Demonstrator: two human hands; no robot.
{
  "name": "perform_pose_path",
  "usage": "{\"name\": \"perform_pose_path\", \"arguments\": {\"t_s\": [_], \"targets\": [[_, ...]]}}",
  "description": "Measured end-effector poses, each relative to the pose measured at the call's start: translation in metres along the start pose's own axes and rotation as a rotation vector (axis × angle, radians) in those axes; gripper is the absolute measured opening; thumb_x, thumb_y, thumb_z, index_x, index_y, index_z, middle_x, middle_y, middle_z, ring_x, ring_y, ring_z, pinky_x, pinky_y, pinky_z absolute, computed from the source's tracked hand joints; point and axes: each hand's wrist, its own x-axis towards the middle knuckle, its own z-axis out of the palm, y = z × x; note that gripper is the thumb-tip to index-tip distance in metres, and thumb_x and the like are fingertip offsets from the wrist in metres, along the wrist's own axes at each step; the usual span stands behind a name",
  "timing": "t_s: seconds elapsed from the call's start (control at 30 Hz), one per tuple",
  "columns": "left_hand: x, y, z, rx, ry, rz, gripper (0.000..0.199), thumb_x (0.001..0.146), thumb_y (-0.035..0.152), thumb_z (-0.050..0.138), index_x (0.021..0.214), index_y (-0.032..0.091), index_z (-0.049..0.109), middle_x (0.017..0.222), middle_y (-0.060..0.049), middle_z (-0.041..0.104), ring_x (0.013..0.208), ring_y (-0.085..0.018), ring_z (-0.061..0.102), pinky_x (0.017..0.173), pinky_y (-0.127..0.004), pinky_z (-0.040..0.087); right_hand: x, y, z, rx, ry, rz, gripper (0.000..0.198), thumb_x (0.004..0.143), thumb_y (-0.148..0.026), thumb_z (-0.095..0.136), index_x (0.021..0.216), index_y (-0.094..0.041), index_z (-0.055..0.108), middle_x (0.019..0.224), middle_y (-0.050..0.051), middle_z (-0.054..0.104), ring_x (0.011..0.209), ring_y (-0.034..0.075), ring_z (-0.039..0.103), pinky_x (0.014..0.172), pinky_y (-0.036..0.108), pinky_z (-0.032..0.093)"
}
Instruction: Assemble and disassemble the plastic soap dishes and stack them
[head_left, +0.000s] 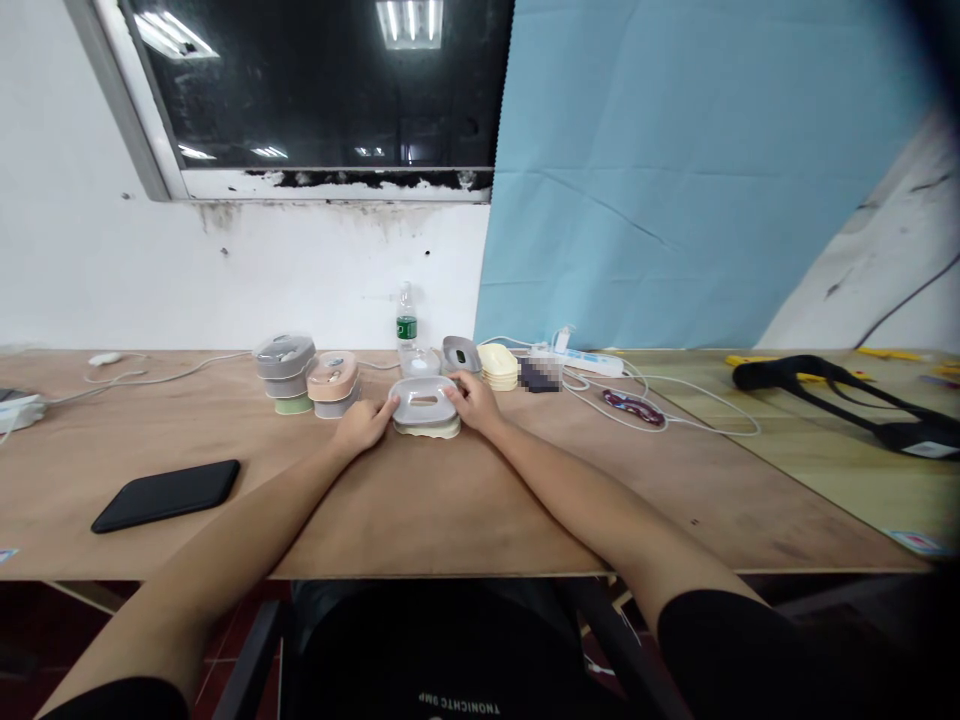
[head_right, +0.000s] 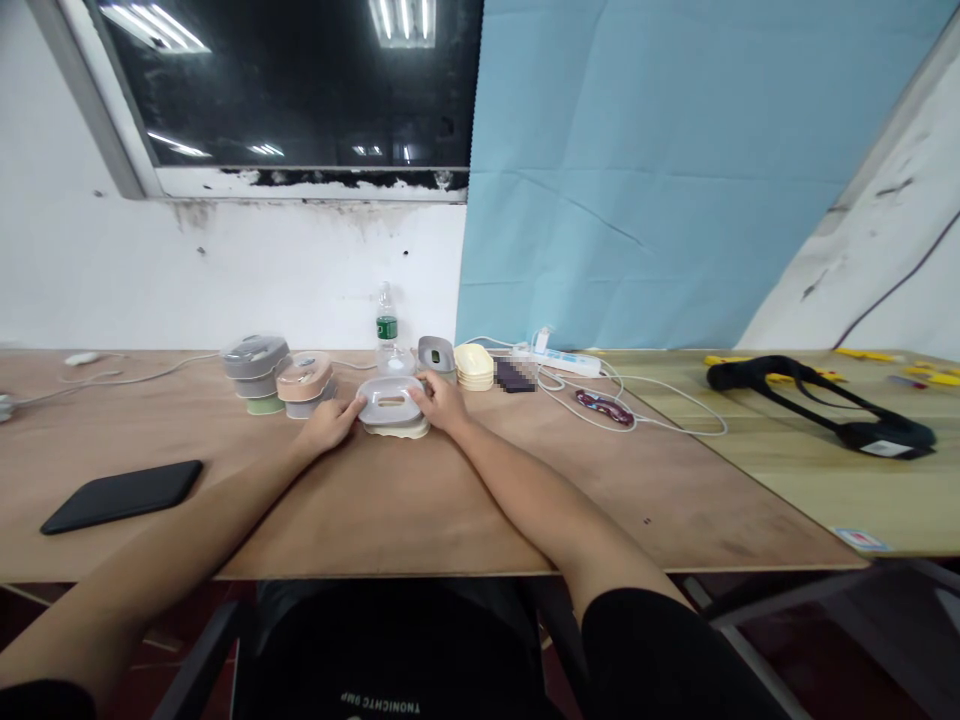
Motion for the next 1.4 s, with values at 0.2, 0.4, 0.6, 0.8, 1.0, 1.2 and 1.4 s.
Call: {"name": "perform_pose_path", "arguments": {"t_s": [0.2, 0.4, 0.6, 0.8, 1.0, 1.2, 1.4], "targets": [[0.007, -0.002, 0.011, 0.228, -0.012, -0.053, 0.070, 0.088, 0.069, 0.021, 0.073, 0.020, 0.068, 0.081, -0.013, 0.070, 0.079, -0.027, 0.065, 0.062, -0.030, 0.042, 0.008, 0.018, 0.006, -0.029, -0.256, 0.122, 0.024, 0.080, -0.036, 0.048, 0.065, -0.017, 0.054, 0.061, -0.003, 0.053, 0.061, 0.012, 0.046, 0.055, 0.024, 0.028], [0.012, -0.003, 0.015, 0.254, -0.001, -0.069, 0.073, 0.088, 0.070, 0.018, 0.076, 0.019, 0.070, 0.084, -0.014, 0.071, 0.083, -0.028, 0.066, 0.063, -0.031, 0.044, 0.014, 0.023, 0.010, 0.010, -0.315, 0.163, 0.033, 0.083, -0.042, 0.043, 0.063, -0.017, 0.052, 0.061, -0.002, 0.053, 0.060, 0.012, 0.046, 0.054, 0.023, 0.027], [0.014, -0.001, 0.015, 0.250, -0.026, -0.087, 0.075, 0.087, 0.070, 0.016, 0.075, 0.019, 0.069, 0.085, -0.015, 0.070, 0.082, -0.030, 0.065, 0.063, -0.032, 0.043, 0.017, 0.029, 0.010, -0.052, -0.361, 0.202, 0.037, 0.082, -0.046, 0.047, 0.058, -0.017, 0.051, 0.057, -0.002, 0.051, 0.057, 0.011, 0.043, 0.054, 0.024, 0.026], [0.011, 0.000, 0.009, 0.219, -0.038, -0.068, 0.069, 0.088, 0.069, 0.021, 0.073, 0.020, 0.067, 0.082, -0.013, 0.070, 0.079, -0.028, 0.065, 0.061, -0.031, 0.041, 0.010, 0.025, 0.012, -0.085, -0.287, 0.171, 0.038, 0.084, -0.046, 0.047, 0.062, -0.017, 0.058, 0.059, -0.002, 0.055, 0.058, 0.012, 0.047, 0.053, 0.024, 0.026], [0.007, -0.006, 0.006, 0.199, -0.016, -0.048, 0.059, 0.088, 0.067, 0.029, 0.093, 0.020, 0.066, 0.089, -0.010, 0.071, 0.085, -0.026, 0.065, 0.066, -0.030, 0.043, 0.010, 0.024, 0.010, -0.131, -0.002, 0.212, 0.029, 0.084, -0.045, 0.053, 0.094, -0.021, 0.066, 0.071, 0.000, 0.063, 0.064, 0.015, 0.053, 0.056, 0.025, 0.031], [0.007, -0.008, 0.007, 0.111, -0.013, 0.113, 0.049, 0.092, 0.045, 0.037, 0.129, 0.018, 0.052, 0.118, -0.009, 0.065, 0.106, -0.024, 0.061, 0.088, -0.033, 0.046, 0.016, 0.026, 0.014, -0.131, -0.026, 0.125, 0.029, 0.086, -0.038, 0.052, 0.106, -0.021, 0.066, 0.069, 0.000, 0.062, 0.064, 0.014, 0.054, 0.061, 0.025, 0.036], [0.010, -0.018, -0.001, 0.157, -0.049, 0.216, 0.042, 0.084, 0.024, 0.039, 0.119, 0.014, 0.060, 0.120, -0.010, 0.065, 0.108, -0.024, 0.060, 0.094, -0.034, 0.045, 0.033, 0.018, 0.041, -0.067, -0.181, 0.085, 0.055, 0.089, -0.033, 0.050, 0.142, -0.024, 0.040, 0.074, 0.000, 0.065, 0.068, 0.017, 0.057, 0.067, 0.026, 0.041]]}}
